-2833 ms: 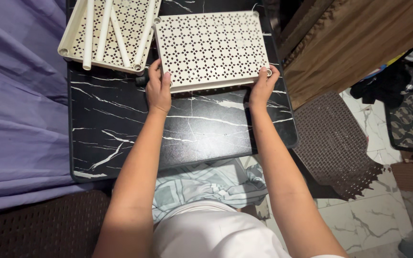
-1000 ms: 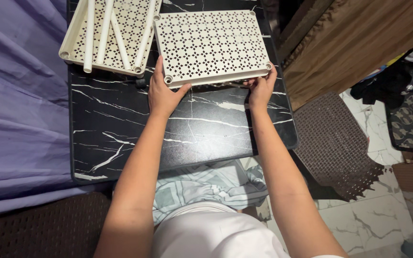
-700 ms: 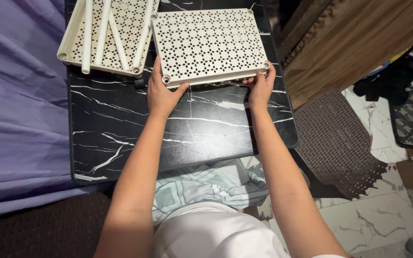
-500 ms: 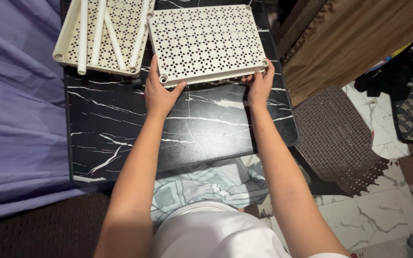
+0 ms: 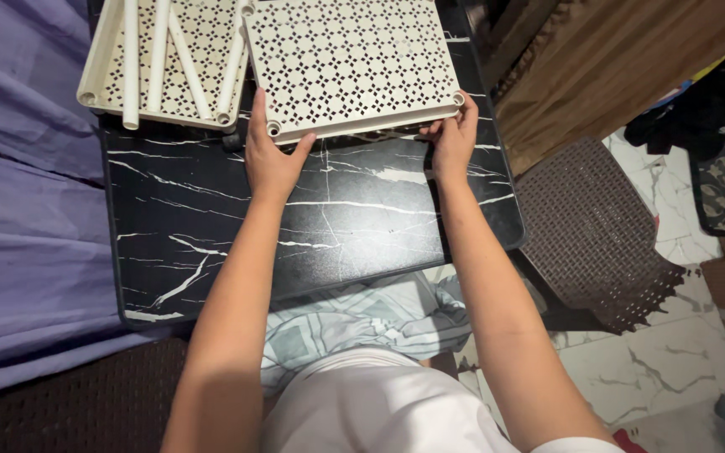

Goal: The person assembles a small white plastic shelving unit by inserting cylindrical legs into corner holes of perforated trays. They repeatedly insert and remove legs, reposition the trays, and attempt to secure the structure on a black marble-patterned table.

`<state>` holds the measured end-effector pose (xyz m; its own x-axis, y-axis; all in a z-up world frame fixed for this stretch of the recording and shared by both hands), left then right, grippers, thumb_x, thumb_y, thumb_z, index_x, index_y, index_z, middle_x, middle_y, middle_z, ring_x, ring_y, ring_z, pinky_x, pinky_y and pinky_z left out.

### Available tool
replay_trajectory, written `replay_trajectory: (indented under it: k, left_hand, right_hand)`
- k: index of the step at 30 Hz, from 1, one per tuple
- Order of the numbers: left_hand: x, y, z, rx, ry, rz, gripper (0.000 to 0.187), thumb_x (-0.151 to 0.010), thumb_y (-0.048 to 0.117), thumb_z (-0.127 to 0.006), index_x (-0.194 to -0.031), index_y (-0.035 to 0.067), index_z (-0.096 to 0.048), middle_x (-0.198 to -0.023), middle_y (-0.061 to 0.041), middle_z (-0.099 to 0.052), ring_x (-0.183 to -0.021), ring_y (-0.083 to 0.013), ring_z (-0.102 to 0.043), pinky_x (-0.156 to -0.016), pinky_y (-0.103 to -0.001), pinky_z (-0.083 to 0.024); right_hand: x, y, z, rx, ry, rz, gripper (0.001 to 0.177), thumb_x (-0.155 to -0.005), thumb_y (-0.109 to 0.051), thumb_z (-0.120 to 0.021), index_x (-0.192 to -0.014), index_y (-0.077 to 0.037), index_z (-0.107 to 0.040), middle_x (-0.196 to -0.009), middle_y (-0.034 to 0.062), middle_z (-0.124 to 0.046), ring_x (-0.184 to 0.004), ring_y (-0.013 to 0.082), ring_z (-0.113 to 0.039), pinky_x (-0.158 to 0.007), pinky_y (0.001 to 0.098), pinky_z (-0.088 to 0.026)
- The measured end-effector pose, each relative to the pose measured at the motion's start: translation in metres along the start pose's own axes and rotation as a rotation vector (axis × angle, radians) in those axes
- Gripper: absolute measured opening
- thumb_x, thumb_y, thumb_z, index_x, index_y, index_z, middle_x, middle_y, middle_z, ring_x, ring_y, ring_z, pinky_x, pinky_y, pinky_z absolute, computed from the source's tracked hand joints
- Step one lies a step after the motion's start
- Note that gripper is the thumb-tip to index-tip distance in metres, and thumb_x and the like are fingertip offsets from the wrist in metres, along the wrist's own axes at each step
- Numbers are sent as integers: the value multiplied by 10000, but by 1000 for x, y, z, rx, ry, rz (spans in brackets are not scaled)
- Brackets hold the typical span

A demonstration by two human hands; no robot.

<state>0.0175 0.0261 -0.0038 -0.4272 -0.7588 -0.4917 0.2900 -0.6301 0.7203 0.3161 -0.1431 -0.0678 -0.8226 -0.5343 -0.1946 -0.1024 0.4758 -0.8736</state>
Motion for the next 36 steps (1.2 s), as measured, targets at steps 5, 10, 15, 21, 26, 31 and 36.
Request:
replay_trajectory:
  k: [5,10,15,21,26,31,36]
  left_hand:
    - [-3,5,1,-37,-11,-2,1035,-768,302,-971,-1574,169,-335,-1449,-165,-571,-1322,-382,-537,-1120,-473,-435]
    - [-1,6,2,-3,-7,-19,983,-717,245,-952,-1510,122,-385,-1415,-186,-570,-1286,-396,-522,-1074,-476,-437]
    - [3,1,-1,40,58,-40,680,-871,92,-846,-1452,129,-495,-1321,-164,-655,-1206,-364,-637,-1033,-429,-511]
    - [4,-11,-5,279,144,-39,500,-937,-51,-640,-1407,56,-509,-1187,-218,-714,-1115,-376,-737,-939,-397,-575]
    - [4,-27,-6,265,183,104,213,-982,-24,-619,-1179,18,-550,-1003,-208,-743,-998,-349,-765,-853,-362,-571]
    - [7,-40,-11,275,200,94,143,-993,7,-610,-1131,-8,-579,-986,-200,-740,-981,-333,-763,-835,-347,-566]
    - [5,-43,-16,339,142,36,196,-1036,105,-588,-1155,-45,-628,-993,-196,-754,-951,-285,-757,-830,-337,-564]
  right_hand:
    - [4,-9,-8,-17,5,31,422,-1028,66,-461,-1434,-33,-410,-975,85,-604,-688,109,-566,-644,296,-568]
    - [10,-14,-7,9,46,43,421,-1076,-15,-492,-1475,-70,-372,-1017,65,-609,-686,95,-564,-619,291,-578]
    - [7,-3,0,176,62,174,518,-1055,-66,-552,-1514,-72,-312,-1166,119,-634,-777,164,-637,-659,313,-569]
    - [18,-17,-12,236,-129,500,735,-1099,-338,-559,-1673,-79,-179,-1603,195,-470,-1472,256,-513,-1269,440,-413]
    - [22,-28,-26,183,-136,471,818,-1049,-367,-602,-1644,-78,-120,-1545,173,-464,-1420,244,-510,-1222,423,-418]
    - [14,-7,-20,325,-71,319,777,-1028,-283,-627,-1604,-60,-157,-1426,145,-525,-1291,222,-558,-1112,389,-458]
    - [15,1,-15,367,-100,225,739,-1006,-198,-652,-1565,-43,-194,-1306,117,-587,-1163,200,-605,-1002,354,-498]
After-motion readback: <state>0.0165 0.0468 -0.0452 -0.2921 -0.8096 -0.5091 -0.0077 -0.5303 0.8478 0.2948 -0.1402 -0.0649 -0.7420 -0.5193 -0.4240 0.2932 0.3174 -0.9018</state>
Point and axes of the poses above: each hand's wrist, its own x-axis away from the middle knuckle, its own z-axis out of the back of the hand, y = z × x, the point moved 3 cm from there along -x, towards the middle knuckle
